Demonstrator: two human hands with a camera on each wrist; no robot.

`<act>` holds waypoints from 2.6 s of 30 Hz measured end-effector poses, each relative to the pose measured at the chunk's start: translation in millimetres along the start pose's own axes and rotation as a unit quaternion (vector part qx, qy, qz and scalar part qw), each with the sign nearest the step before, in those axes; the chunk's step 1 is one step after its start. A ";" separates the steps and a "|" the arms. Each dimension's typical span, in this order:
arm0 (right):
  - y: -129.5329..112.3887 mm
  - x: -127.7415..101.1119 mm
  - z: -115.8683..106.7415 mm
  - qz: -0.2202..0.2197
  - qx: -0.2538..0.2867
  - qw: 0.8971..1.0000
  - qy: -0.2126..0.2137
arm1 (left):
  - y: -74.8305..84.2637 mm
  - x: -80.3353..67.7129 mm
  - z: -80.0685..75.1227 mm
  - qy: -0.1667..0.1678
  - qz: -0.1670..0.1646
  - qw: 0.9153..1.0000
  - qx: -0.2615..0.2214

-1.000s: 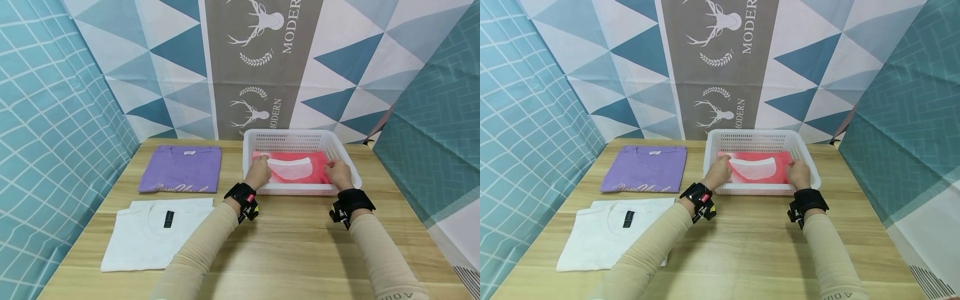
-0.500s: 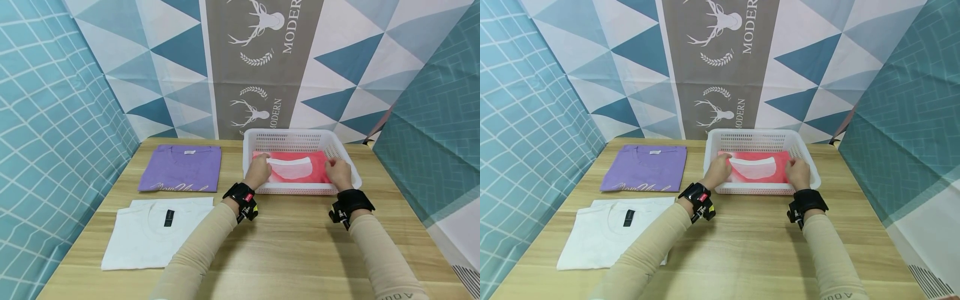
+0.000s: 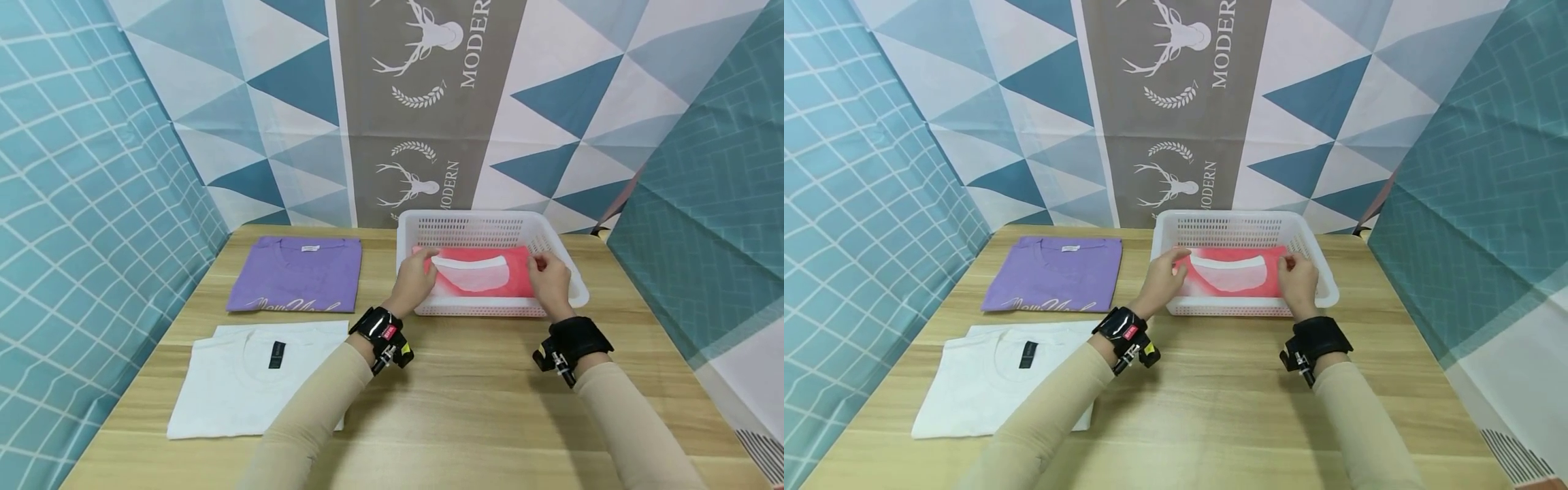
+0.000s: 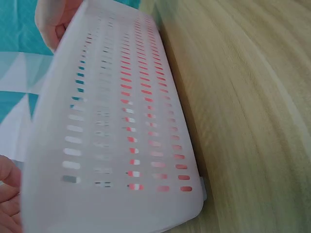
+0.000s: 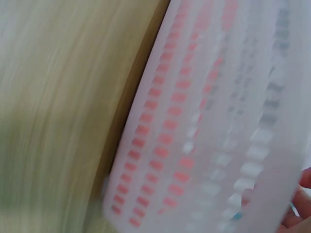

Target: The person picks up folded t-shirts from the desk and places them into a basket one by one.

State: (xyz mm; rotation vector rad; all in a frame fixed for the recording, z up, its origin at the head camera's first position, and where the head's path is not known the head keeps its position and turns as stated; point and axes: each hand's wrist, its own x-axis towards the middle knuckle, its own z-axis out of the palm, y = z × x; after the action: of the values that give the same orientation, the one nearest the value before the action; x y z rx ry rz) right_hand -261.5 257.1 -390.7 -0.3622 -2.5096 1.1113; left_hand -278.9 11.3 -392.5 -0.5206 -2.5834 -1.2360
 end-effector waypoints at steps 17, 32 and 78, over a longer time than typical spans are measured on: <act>-58.0 -76.9 7.0 -0.037 0.190 0.981 -0.028 | -4.1 -58.4 -34.9 0.049 0.011 0.994 -0.101; -105.0 -154.6 56.0 -0.022 0.263 0.947 -0.184 | -49.8 -153.8 -103.2 0.100 -0.124 0.987 -0.018; -113.0 -241.4 165.9 0.173 0.257 0.854 -0.418 | -145.9 -284.8 -220.4 0.129 -0.484 0.851 0.157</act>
State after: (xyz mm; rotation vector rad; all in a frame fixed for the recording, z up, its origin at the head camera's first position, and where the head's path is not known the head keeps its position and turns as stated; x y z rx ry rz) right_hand -125.7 -16.3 -464.0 -0.1940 -2.6888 2.4532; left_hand -67.8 -307.9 -459.5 1.0692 -2.7283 -0.9185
